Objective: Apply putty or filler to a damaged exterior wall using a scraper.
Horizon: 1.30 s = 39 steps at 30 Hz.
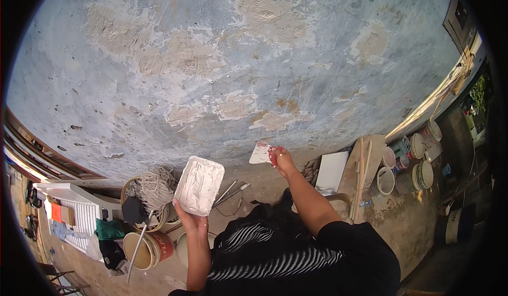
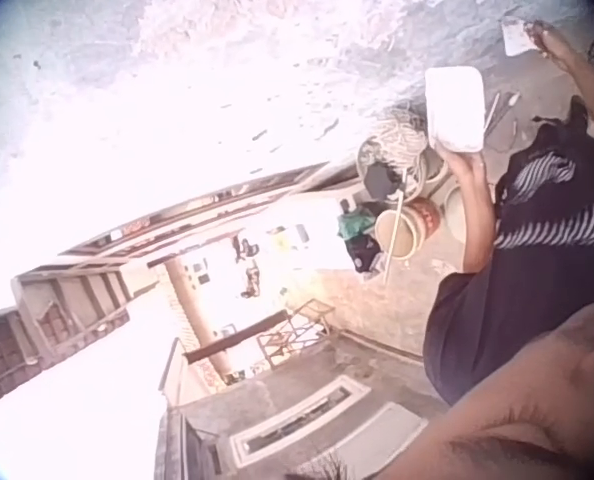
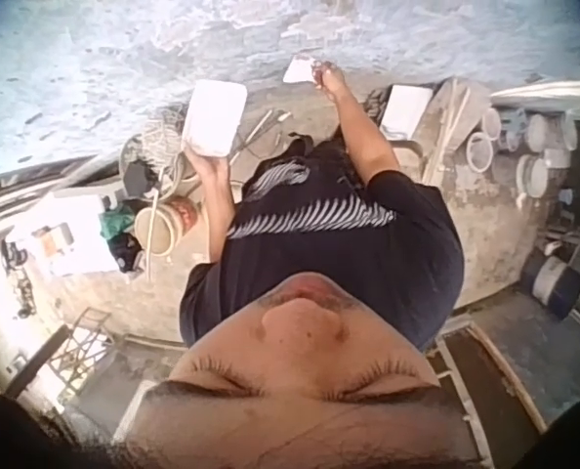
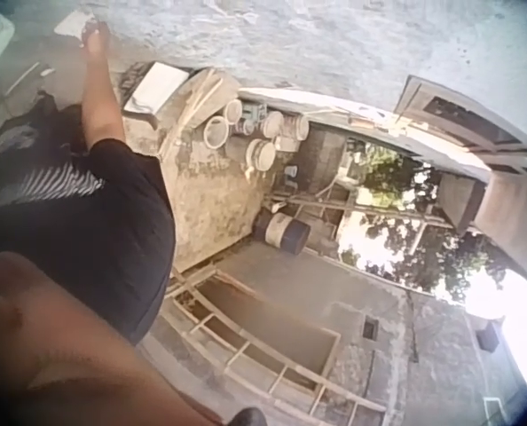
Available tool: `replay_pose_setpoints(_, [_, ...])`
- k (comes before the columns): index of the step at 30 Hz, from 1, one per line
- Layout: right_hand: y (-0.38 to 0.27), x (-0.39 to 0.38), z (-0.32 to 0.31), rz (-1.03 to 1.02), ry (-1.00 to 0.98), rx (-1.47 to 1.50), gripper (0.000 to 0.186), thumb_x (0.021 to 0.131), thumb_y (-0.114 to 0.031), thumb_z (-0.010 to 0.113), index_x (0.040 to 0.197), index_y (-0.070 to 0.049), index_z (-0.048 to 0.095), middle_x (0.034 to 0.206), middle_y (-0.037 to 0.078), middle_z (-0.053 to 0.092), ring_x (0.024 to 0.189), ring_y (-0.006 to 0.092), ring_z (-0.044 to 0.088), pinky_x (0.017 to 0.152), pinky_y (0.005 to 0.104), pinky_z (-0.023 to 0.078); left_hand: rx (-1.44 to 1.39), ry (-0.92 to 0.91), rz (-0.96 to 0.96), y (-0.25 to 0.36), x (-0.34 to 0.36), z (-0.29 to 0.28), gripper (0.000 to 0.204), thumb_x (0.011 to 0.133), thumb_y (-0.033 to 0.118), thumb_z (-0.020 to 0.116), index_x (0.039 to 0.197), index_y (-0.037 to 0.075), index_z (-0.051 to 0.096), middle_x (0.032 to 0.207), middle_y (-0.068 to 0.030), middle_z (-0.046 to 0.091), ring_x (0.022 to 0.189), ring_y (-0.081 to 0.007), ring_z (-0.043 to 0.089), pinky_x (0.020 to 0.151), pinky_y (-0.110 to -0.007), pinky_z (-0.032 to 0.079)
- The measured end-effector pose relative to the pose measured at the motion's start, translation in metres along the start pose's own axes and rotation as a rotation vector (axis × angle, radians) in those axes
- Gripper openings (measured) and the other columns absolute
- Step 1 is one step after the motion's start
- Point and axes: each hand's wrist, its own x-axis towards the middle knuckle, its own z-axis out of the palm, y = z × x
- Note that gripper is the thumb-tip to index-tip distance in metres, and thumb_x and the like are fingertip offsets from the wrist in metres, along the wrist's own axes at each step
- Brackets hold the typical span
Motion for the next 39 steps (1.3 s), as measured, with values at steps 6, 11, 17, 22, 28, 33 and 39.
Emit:
replay_pose_setpoints(6, [0.009, 0.007, 0.000, -0.107, 0.126, 0.087, 0.008, 0.096, -0.015, 0.052, 0.092, -0.008, 0.056, 0.072, 0.002, 0.059, 0.053, 0.0126, 0.052, 0.041, 0.0303, 0.039, -0.042, 0.001, -0.005, 0.012, -0.001, -0.005, 0.066, 0.099, 0.050, 0.043, 0.147, 0.005, 0.035, 0.149, -0.0117, 0.043, 0.134, -0.0295, 0.044, 0.112, -0.045, 0.037])
replay_pose_setpoints(11, [0.012, 0.007, 0.024, -0.137, 0.282, 0.219, 0.009, 0.095, -0.014, 0.052, 0.090, -0.008, 0.056, 0.071, 0.003, 0.058, 0.054, 0.0142, 0.053, 0.040, 0.0300, 0.039, -0.044, 0.018, -0.009, 0.011, 0.002, -0.007, 0.066, 0.099, 0.051, 0.043, 0.147, 0.005, 0.036, 0.149, -0.0117, 0.043, 0.134, -0.0291, 0.045, 0.112, -0.044, 0.037])
replay_pose_setpoints(17, [0.009, 0.013, 0.006, -0.160, 0.265, 0.188, 0.010, 0.095, -0.013, 0.051, 0.087, -0.008, 0.056, 0.071, 0.003, 0.058, 0.054, 0.0141, 0.054, 0.041, 0.0309, 0.040, -0.038, -0.004, -0.041, -0.001, 0.007, 0.004, 0.066, 0.099, 0.050, 0.043, 0.146, 0.005, 0.036, 0.148, -0.0124, 0.043, 0.134, -0.0288, 0.045, 0.112, -0.044, 0.038])
replay_pose_setpoints(22, [0.007, 0.011, 0.001, -0.153, 0.314, 0.124, 0.010, 0.094, -0.014, 0.054, 0.088, -0.007, 0.056, 0.073, 0.004, 0.060, 0.055, 0.0145, 0.055, 0.041, 0.0308, 0.041, 0.002, 0.010, -0.039, -0.008, 0.003, 0.005, 0.069, 0.099, 0.054, 0.040, 0.148, 0.006, 0.033, 0.151, -0.0116, 0.039, 0.136, -0.0290, 0.043, 0.111, -0.045, 0.039])
replay_pose_setpoints(28, [0.010, 0.003, 0.005, -0.060, 0.295, 0.197, 0.010, 0.094, -0.014, 0.053, 0.089, -0.006, 0.056, 0.074, 0.005, 0.060, 0.057, 0.0153, 0.056, 0.041, 0.0311, 0.041, -0.006, -0.028, -0.030, -0.011, -0.005, 0.004, 0.069, 0.099, 0.054, 0.040, 0.147, 0.005, 0.034, 0.150, -0.0115, 0.040, 0.136, -0.0289, 0.043, 0.112, -0.044, 0.038])
replay_pose_setpoints(33, [0.014, -0.003, 0.001, -0.052, 0.323, 0.089, 0.011, 0.095, -0.014, 0.052, 0.093, -0.006, 0.058, 0.075, 0.005, 0.061, 0.057, 0.0157, 0.056, 0.041, 0.0313, 0.040, -0.052, -0.033, -0.054, -0.015, -0.015, 0.007, 0.065, 0.100, 0.050, 0.043, 0.146, 0.004, 0.036, 0.149, -0.0127, 0.043, 0.134, -0.0300, 0.045, 0.112, -0.045, 0.038])
replay_pose_setpoints(39, [-0.002, -0.015, -0.001, 0.028, 0.236, 0.214, 0.014, 0.094, -0.015, 0.051, 0.086, -0.006, 0.059, 0.069, 0.005, 0.059, 0.050, 0.0145, 0.051, 0.038, 0.0303, 0.034, -0.054, -0.016, -0.031, -0.015, -0.031, 0.000, 0.066, 0.099, 0.050, 0.044, 0.146, 0.005, 0.036, 0.148, -0.0125, 0.043, 0.134, -0.0298, 0.045, 0.112, -0.045, 0.038])
